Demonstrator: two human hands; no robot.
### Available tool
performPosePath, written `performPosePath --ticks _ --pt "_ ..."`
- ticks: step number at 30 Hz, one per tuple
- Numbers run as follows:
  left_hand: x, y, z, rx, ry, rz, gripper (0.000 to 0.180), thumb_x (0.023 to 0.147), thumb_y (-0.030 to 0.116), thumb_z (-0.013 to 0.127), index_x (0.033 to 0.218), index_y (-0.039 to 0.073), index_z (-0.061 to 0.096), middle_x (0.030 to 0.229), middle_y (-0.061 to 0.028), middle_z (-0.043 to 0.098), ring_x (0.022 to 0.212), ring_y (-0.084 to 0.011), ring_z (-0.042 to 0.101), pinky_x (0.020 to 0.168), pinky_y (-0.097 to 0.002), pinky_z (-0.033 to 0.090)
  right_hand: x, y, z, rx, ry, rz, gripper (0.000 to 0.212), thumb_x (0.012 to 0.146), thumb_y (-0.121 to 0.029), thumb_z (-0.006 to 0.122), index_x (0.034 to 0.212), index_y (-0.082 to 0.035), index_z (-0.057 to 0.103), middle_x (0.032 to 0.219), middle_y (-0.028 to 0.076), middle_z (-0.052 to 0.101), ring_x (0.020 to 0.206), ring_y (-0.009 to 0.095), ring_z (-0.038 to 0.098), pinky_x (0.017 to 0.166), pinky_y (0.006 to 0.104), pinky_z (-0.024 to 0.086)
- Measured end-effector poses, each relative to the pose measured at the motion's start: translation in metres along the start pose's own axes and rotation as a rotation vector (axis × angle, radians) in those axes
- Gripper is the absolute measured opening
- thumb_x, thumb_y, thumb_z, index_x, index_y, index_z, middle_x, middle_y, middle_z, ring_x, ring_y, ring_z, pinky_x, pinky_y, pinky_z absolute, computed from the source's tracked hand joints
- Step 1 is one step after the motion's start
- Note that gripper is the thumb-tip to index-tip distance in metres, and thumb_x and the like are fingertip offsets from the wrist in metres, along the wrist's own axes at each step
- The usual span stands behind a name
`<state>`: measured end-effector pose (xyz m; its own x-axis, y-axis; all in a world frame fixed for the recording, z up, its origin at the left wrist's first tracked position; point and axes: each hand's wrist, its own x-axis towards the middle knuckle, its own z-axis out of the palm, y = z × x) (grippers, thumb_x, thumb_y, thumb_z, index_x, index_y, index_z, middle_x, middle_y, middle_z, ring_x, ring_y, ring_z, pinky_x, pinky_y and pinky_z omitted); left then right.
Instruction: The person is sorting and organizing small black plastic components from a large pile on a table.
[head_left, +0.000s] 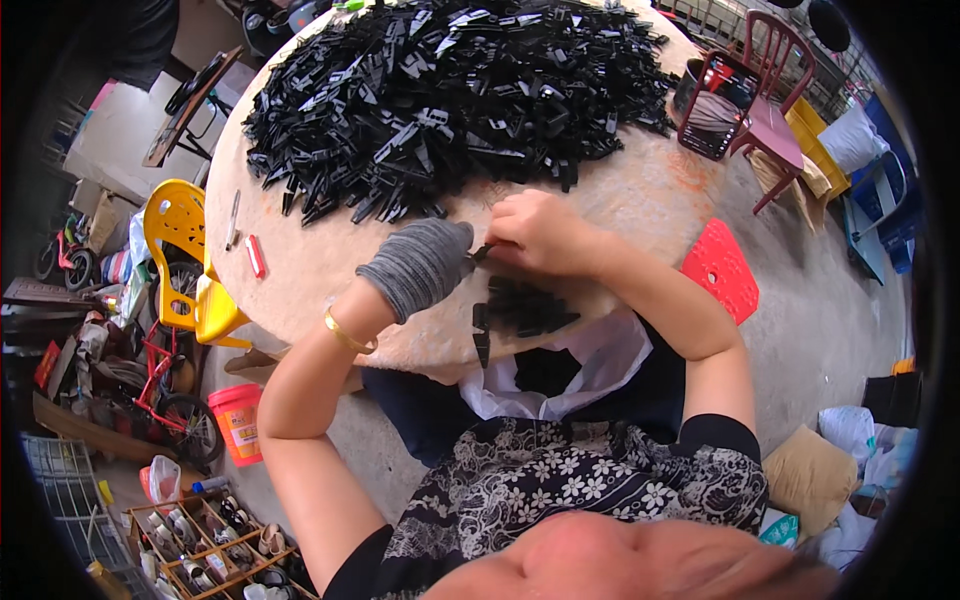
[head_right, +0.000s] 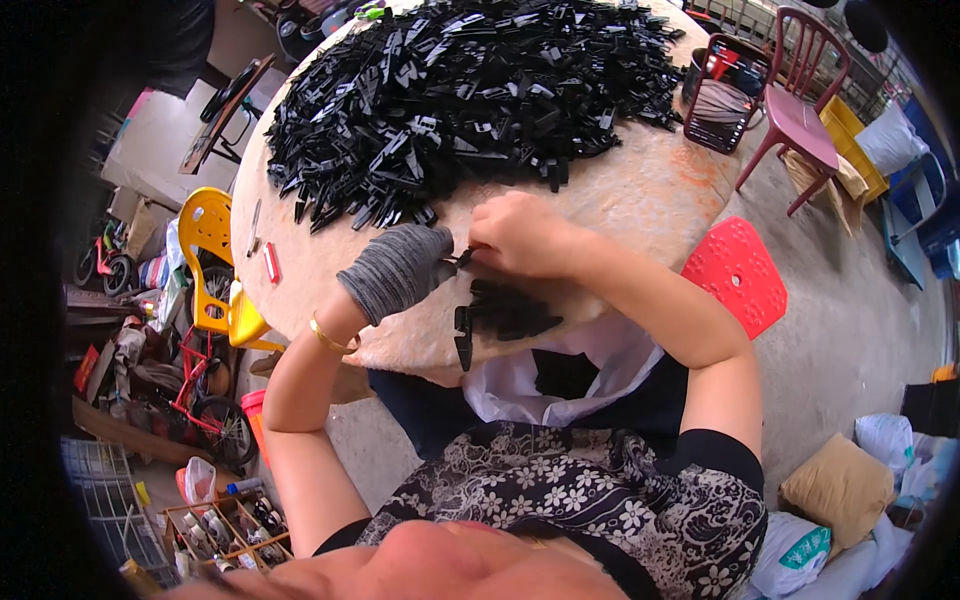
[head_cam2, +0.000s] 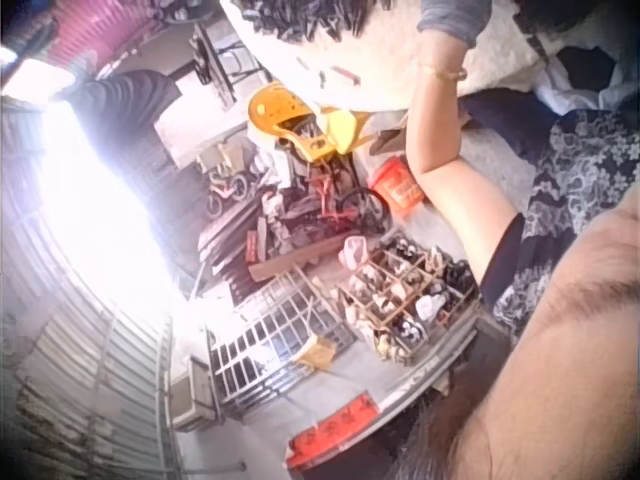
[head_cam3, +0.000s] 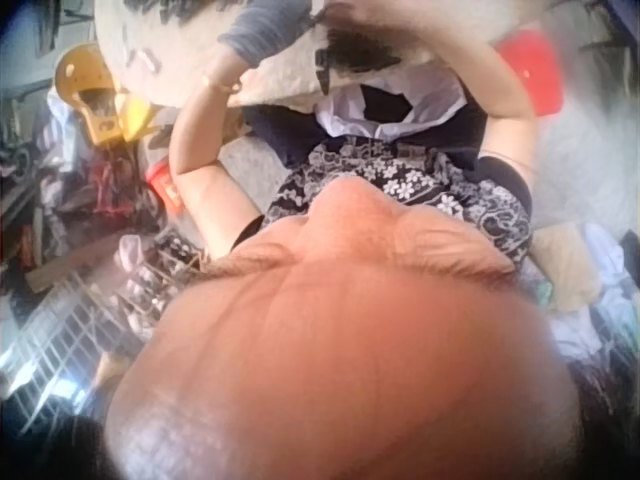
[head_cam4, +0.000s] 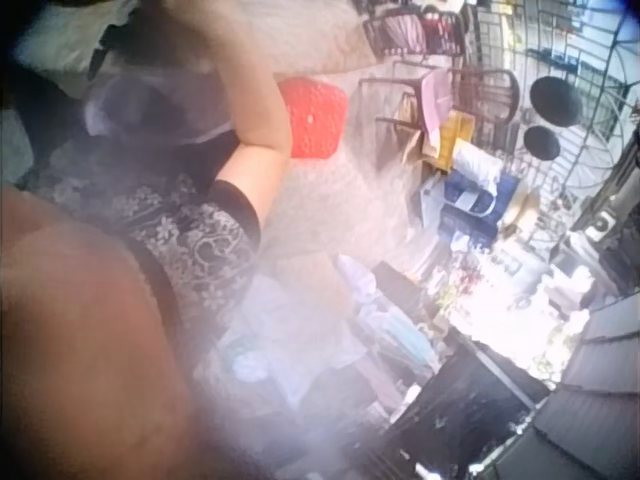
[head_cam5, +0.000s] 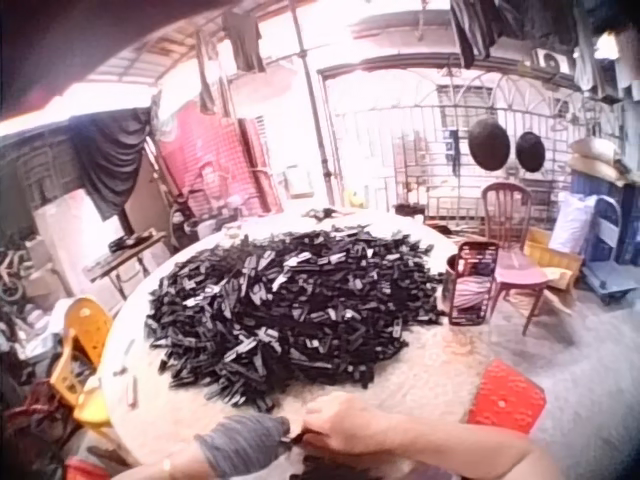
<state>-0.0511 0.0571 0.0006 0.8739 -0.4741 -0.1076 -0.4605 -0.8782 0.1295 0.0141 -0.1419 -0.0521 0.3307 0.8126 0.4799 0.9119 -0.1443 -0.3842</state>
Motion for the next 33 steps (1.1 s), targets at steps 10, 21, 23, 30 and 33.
performPosePath --ticks 10,21,23,30,33 --pt "0.010 0.010 -0.005 0.053 -0.040 0.035 0.018 0.079 0.018 0.063 0.082 0.001 0.061 0.072 -0.0207 0.064 0.072 -0.0372 0.063 0.066 -0.0458 0.050 0.000 -0.001 0.002 0.007 0.042 -0.042 0.016 0.073 -0.021 0.069 0.078 -0.008 0.062 0.082 0.009 0.060 0.082 0.032 0.059 0.075 0.0416 0.047" --pt "0.002 -0.001 0.014 -0.138 0.059 -0.037 0.024 0.078 0.020 0.067 0.093 0.002 0.060 0.079 -0.0198 0.065 0.075 -0.0378 0.063 0.068 -0.0445 0.050 0.004 0.000 -0.004 0.167 0.015 -0.019 0.017 0.074 -0.019 0.071 0.085 -0.007 0.067 0.078 0.011 0.062 0.077 0.030 0.061 0.069 0.0399 0.049" --pt "-0.007 0.000 0.019 -0.292 0.203 -0.037 0.027 0.077 0.018 0.069 0.098 0.003 0.061 0.079 -0.0188 0.065 0.075 -0.0376 0.063 0.068 -0.0429 0.051 -0.004 0.012 -0.009 0.277 -0.055 0.034 0.018 0.075 -0.018 0.071 0.088 -0.007 0.067 0.081 0.010 0.064 0.077 0.028 0.063 0.068 0.0377 0.049" --pt "-0.018 0.006 0.054 -0.621 0.356 -0.010 0.075 0.080 0.008 0.067 0.145 0.013 0.027 0.084 -0.0149 0.065 0.078 -0.0306 0.066 0.072 -0.0384 0.051 0.008 -0.006 0.005 0.732 -0.018 0.245 0.023 0.076 -0.014 0.075 0.092 -0.001 0.065 0.080 0.009 0.066 0.069 0.019 0.064 0.064 0.0319 0.049" --pt "-0.017 0.021 0.034 -0.600 0.139 -0.156 0.079 0.080 0.016 0.071 0.146 0.013 0.026 0.093 -0.0158 0.064 0.084 -0.0316 0.065 0.076 -0.0372 0.052 0.005 -0.008 -0.008 0.591 -0.093 0.295 0.023 0.076 -0.012 0.075 0.092 0.000 0.065 0.079 0.010 0.067 0.069 0.019 0.064 0.064 0.0307 0.050"
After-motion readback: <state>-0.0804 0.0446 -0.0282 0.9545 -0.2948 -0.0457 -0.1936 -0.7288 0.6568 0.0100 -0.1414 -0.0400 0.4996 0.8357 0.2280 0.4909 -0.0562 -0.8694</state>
